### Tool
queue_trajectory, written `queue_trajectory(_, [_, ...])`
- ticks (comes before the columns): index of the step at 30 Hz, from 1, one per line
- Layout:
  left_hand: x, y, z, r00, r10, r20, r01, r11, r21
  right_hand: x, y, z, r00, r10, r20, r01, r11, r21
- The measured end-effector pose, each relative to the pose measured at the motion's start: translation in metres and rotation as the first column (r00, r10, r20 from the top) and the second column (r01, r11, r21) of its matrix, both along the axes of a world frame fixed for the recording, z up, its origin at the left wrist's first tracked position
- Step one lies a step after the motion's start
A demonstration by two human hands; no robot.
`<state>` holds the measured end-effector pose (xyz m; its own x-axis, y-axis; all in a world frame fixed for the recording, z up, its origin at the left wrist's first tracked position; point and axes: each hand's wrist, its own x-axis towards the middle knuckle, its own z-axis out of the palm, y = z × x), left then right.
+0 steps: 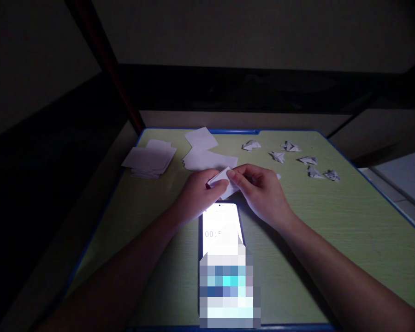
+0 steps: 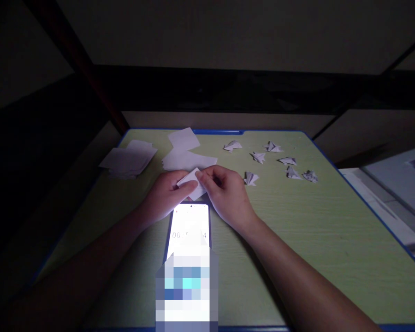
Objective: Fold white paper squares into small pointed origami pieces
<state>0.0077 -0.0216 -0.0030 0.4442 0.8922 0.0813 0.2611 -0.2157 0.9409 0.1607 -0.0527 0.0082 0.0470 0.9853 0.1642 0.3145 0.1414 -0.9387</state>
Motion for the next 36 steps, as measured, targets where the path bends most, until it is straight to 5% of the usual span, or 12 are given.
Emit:
queue_trajectory(8, [0.0003, 0.0001, 0.0025, 0.999, 0.032, 0.035, -0.03, 0.998, -0.053, 0.0085, -0.0009, 0.0031, 0.999, 0.027, -0.044, -0.031, 0.995, -0.092])
queue_trajectory(24, [-0.0002, 0.0003, 0.0073, 0.976, 0.131, -0.174, -0.086, 0.965, 0.246, 0.0005, -0.0022, -0.0027, 0.996, 0.025, -0.089, -0.029, 0.999, -0.041])
queue_trajectory(36, [0.0024, 0.0011, 0.0065, 0.974, 0.137, 0.183, -0.157, 0.982, 0.104, 0.0018, -0.0077, 0.0022, 0.988, 0.144, -0.048, -0.147, 0.987, -0.063])
